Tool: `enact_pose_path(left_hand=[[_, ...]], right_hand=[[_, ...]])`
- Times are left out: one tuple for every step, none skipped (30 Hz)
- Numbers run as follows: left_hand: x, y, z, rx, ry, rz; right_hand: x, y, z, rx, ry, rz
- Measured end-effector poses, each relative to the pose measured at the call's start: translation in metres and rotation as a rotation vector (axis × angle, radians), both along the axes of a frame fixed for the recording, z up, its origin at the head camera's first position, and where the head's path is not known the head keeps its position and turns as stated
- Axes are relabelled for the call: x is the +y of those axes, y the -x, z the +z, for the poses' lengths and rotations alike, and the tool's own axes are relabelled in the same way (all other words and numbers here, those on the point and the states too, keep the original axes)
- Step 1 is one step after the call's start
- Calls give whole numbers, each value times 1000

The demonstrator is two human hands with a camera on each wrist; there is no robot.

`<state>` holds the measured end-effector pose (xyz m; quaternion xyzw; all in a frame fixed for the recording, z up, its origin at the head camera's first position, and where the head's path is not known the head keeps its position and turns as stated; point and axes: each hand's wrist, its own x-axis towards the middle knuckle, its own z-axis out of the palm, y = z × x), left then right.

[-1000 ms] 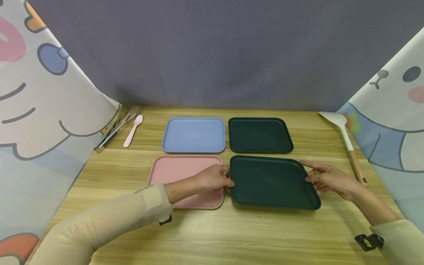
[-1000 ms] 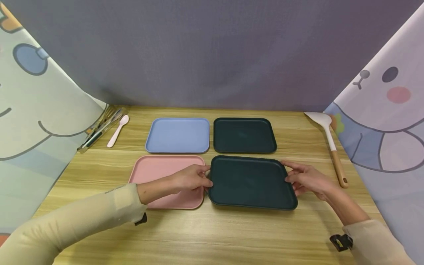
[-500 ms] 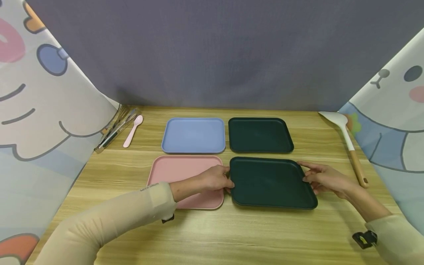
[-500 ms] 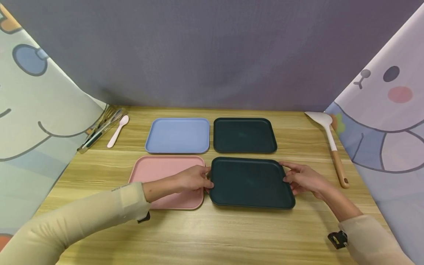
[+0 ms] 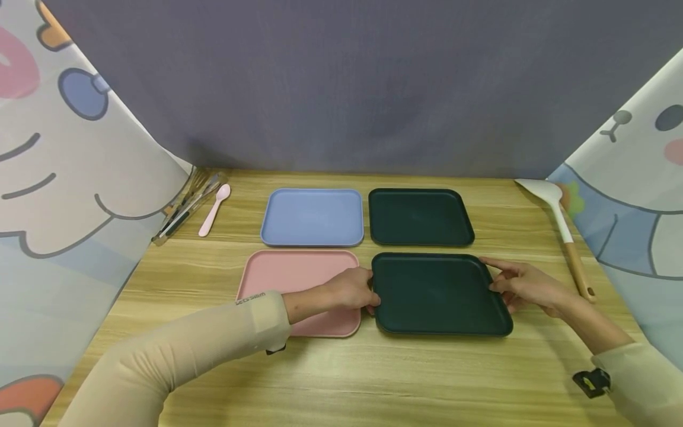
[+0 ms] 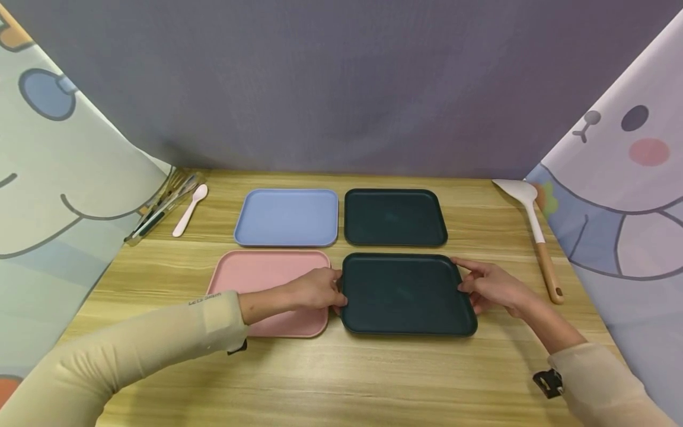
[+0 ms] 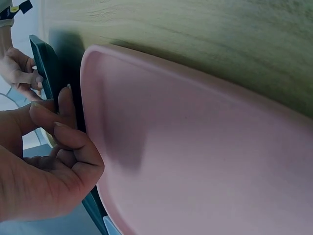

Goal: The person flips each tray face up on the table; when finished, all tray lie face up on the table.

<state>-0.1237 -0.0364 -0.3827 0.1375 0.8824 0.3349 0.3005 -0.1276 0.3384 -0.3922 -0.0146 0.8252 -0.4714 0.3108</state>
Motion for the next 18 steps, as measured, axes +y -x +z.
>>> enact_pose_path(left_hand=[[0,0,0,-2,-1,3],[0,0,0,-2,-1,4],[0,0,0,-3,0,4],[0,0,0,-4,1,3],[1,0,0,-2,5,-1],[1,0,0,1,11,-4],[1,0,0,2,16,-8],[1,0,0,3,21,-11],[1,0,0,4,25,-11],[1,0,0,8,31,-11],[1,0,0,10,38,-11],[1,-1,0,11,43,-10],[1,-1,0,12,48,-8],[1,-1,0,15,54,-7],[1,-1,1,18,59,-6],[1,-1,1,20,64,-6],[1,-1,1,19,69,-6],[1,-1,1,21,75,-6]], right_hand=[[0,0,0,-3,2,0],[1,1,-1,-5,3,0],[1,1,-2,-8,4,0],[1,1,-2,-9,6,2],[1,1,-2,-8,6,3],[1,0,-2,-6,4,4],[1,0,-2,-4,4,6],[1,0,-2,-2,3,8],[1,0,-2,2,3,12],[0,-1,-2,5,2,14],[0,-1,-3,9,1,15],[0,-2,-3,11,1,16],[0,-2,-3,13,1,18],[0,-3,-3,16,1,17],[-1,-3,-4,17,2,16],[-1,-3,-4,18,3,14],[-1,-4,-4,18,5,12],[-1,-4,-5,17,8,10]])
